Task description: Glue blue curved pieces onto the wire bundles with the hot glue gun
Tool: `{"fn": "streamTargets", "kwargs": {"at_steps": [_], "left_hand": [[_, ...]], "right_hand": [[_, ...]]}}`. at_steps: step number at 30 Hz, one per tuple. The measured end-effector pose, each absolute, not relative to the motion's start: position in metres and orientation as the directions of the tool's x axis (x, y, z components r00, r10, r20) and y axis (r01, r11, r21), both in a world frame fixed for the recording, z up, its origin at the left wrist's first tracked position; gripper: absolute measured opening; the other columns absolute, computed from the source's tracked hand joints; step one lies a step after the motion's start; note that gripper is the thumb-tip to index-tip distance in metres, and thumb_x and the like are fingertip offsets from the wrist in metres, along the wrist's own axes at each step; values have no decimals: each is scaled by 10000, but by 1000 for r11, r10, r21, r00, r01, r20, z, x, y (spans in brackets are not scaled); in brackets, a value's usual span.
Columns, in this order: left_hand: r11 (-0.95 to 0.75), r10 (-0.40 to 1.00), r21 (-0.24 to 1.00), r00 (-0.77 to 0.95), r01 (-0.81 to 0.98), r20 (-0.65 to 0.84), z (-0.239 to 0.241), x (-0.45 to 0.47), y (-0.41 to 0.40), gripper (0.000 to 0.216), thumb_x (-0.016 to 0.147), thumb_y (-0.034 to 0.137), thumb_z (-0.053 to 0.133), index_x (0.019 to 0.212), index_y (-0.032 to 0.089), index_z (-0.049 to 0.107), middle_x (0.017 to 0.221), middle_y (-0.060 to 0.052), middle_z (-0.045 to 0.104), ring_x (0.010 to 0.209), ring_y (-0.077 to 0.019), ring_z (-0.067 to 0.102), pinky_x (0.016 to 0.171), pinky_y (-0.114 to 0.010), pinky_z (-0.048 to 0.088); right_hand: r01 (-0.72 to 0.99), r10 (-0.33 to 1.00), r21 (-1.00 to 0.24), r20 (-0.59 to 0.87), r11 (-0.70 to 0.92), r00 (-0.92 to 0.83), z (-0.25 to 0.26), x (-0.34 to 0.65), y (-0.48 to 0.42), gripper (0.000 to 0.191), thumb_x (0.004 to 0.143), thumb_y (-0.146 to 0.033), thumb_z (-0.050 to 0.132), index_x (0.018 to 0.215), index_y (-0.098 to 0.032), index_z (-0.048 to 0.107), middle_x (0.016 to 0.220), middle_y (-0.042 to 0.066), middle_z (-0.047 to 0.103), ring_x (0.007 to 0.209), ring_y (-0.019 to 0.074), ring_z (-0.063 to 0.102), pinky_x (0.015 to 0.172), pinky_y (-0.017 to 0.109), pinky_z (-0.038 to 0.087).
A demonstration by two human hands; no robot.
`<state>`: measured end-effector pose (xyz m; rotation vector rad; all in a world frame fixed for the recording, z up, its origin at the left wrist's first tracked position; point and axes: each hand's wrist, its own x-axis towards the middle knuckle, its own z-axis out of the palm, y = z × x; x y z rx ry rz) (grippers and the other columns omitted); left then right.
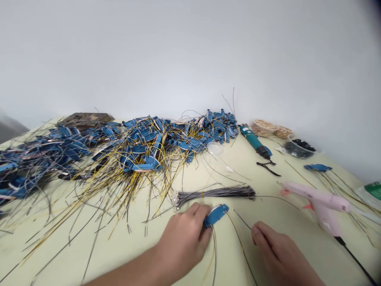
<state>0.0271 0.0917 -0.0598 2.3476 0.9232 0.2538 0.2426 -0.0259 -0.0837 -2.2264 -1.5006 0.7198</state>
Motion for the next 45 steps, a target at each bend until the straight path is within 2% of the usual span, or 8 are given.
{"fn": "streamTargets", "kwargs": {"at_steps": [5, 10, 18, 25, 45], "left_hand": [[-557, 686, 646, 727, 522, 4, -63, 26, 94, 322, 841, 220, 516, 1151, 277, 581, 1015, -38, 630, 897, -235, 633, 796, -405, 546], [-548, 695, 676, 718, 492, 40, -67, 24, 93, 334, 840, 235, 504, 1151, 283, 613, 985, -46, 619, 868, -236, 634, 778, -400, 542], [-555, 697, 679, 714, 481, 64, -68, 22, 91, 349, 816, 219, 495, 1138, 274, 616, 955, -50, 616, 813, -234, 645, 729, -398, 551], [-560, 698, 672, 713, 484, 69, -67, 20, 88, 358, 805, 207, 493, 1138, 272, 609, 946, -49, 620, 783, -239, 645, 690, -411, 547], [-628, 663, 619, 740, 471, 111, -70, 21, 86, 361, 807, 185, 468, 1145, 255, 574, 930, -48, 618, 721, -247, 652, 632, -430, 569]], "right_hand": [[703, 927, -606, -271, -373, 258, -85, 242, -19, 377, 938, -484, 248, 651, -254, 327, 587, -45, 398, 569, 152, 410, 561, 283, 300], [658, 917, -642, -326, -394, 231, -85, 241, -9, 351, 948, -415, 273, 644, -244, 314, 588, -64, 342, 567, 127, 373, 543, 261, 315], [680, 916, -619, -333, -392, 225, -81, 241, -1, 300, 912, -312, 309, 623, -234, 309, 573, -69, 331, 558, 116, 349, 542, 276, 264], [678, 904, -605, -357, -417, 236, -77, 240, -3, 276, 882, -286, 331, 611, -232, 307, 562, -72, 309, 547, 112, 334, 526, 273, 253], [727, 920, -571, -312, -380, 236, -70, 232, 0, 247, 850, -265, 362, 606, -223, 351, 557, -58, 347, 561, 124, 354, 538, 278, 251]]}}
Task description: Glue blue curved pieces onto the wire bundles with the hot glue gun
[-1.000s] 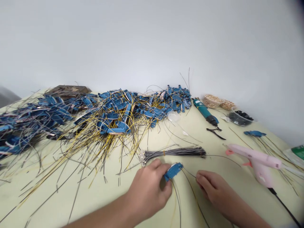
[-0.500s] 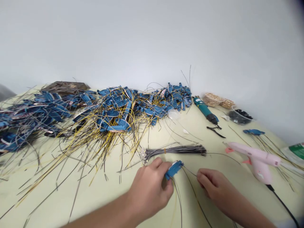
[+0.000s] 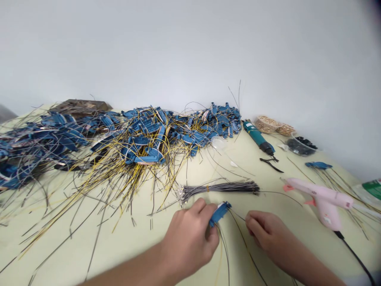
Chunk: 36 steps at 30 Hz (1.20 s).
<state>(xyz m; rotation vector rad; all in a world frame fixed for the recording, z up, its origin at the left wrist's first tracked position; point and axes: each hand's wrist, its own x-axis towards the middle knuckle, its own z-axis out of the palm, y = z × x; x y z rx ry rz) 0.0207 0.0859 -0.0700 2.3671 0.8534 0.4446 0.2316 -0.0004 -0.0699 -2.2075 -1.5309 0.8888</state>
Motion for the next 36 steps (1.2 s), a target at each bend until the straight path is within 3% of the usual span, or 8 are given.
{"fn": "streamTargets", "kwargs": {"at_steps": [21, 36], "left_hand": [[-684, 631, 544, 769, 487, 105, -72, 20, 84, 363, 833, 188, 423, 1179, 243, 520, 983, -56, 617, 734, -267, 671, 617, -467, 590], [-677, 624, 556, 777, 483, 84, -72, 20, 84, 334, 819, 176, 420, 1133, 230, 520, 968, -57, 610, 776, -271, 675, 646, -468, 593]], "right_hand": [[749, 917, -538, -303, -388, 258, -67, 224, 1, 255, 834, -307, 341, 591, -231, 324, 552, -47, 377, 567, 135, 383, 532, 279, 264], [850, 956, -441, -187, -286, 225, -69, 224, 3, 304, 890, -303, 357, 600, -225, 406, 540, -36, 487, 540, 139, 461, 531, 279, 270]]}}
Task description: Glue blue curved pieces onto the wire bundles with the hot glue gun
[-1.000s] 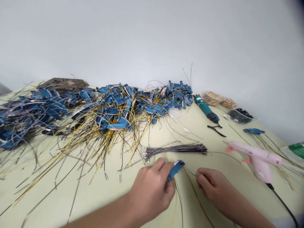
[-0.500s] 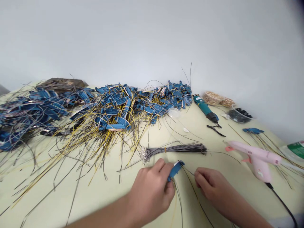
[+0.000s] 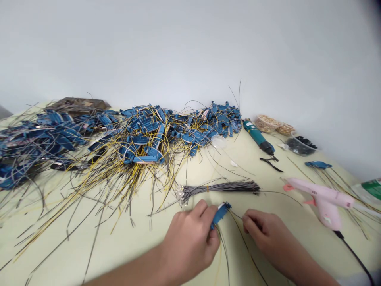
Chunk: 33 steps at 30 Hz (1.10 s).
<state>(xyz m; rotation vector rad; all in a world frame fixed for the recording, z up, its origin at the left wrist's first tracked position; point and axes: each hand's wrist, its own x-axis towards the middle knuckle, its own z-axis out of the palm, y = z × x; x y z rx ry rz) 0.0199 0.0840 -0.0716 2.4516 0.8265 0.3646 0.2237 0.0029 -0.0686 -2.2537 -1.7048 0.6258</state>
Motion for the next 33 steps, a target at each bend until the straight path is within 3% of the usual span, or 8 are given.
{"fn": "streamTargets", "kwargs": {"at_steps": [5, 11, 14, 19, 26, 33], "left_hand": [[-677, 629, 544, 773, 496, 78, -70, 20, 84, 367, 823, 184, 421, 1170, 237, 527, 977, -60, 613, 745, -273, 672, 627, -479, 590], [-675, 627, 551, 775, 491, 77, -71, 21, 84, 370, 826, 186, 418, 1175, 238, 528, 978, -58, 612, 770, -277, 672, 632, -477, 591], [-688, 621, 533, 779, 492, 82, -71, 21, 84, 365, 830, 191, 417, 1177, 237, 522, 974, -53, 609, 764, -278, 670, 628, -476, 590], [-701, 616, 507, 784, 502, 75, -70, 19, 83, 357, 840, 199, 411, 1178, 230, 521, 967, -55, 609, 735, -270, 661, 615, -457, 582], [-697, 613, 505, 788, 509, 52, -70, 19, 83, 371, 830, 199, 419, 1188, 230, 513, 968, -50, 608, 721, -279, 654, 597, -462, 572], [-696, 615, 493, 788, 522, 33, -66, 18, 83, 344, 821, 203, 429, 1148, 235, 530, 968, -43, 612, 729, -274, 659, 595, -441, 566]], "right_hand": [[920, 972, -314, -41, -234, 233, -70, 224, 1, 361, 924, -398, 429, 617, -228, 512, 540, -18, 552, 520, 163, 494, 539, 309, 233], [972, 983, -233, 168, -32, 72, -62, 229, 11, 253, 966, -345, 431, 936, -233, 656, 917, 33, 704, 783, 178, 643, 702, 294, 395], [976, 983, -184, 159, 118, -89, -54, 230, 24, 248, 980, -298, 417, 986, -224, 654, 938, 36, 705, 847, 183, 647, 728, 293, 409], [961, 962, -67, 77, 267, -262, -44, 230, 40, 243, 947, -192, 425, 915, -208, 665, 789, 34, 673, 726, 217, 626, 621, 321, 362], [948, 947, 34, 51, 316, -317, -44, 231, 43, 213, 918, -170, 464, 880, -211, 670, 738, 22, 659, 673, 204, 617, 576, 314, 300], [941, 935, 48, 108, 335, -339, -47, 229, 44, 188, 880, -142, 488, 833, -208, 657, 722, 12, 644, 671, 190, 601, 576, 307, 292]]}}
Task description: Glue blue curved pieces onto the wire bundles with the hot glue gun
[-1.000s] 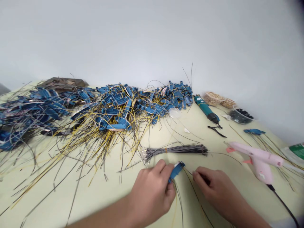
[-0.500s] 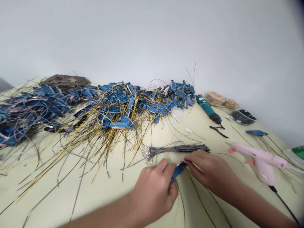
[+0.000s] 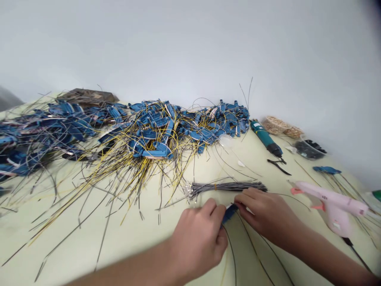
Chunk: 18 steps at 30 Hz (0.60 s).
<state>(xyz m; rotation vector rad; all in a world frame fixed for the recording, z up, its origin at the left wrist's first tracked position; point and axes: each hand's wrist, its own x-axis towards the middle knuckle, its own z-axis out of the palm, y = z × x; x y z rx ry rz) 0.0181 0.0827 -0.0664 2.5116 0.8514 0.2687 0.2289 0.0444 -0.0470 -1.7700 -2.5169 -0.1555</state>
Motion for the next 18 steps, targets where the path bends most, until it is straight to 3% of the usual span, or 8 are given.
{"fn": "streamTargets", "kwargs": {"at_steps": [18], "left_hand": [[-685, 625, 503, 780, 527, 35, -66, 18, 83, 300, 810, 214, 453, 1078, 251, 583, 956, -30, 621, 697, -257, 647, 559, -405, 548]], "right_hand": [[928, 925, 75, 77, 366, -371, -48, 228, 48, 196, 877, -126, 464, 781, -203, 617, 722, 24, 618, 683, 222, 598, 581, 326, 293]]}}
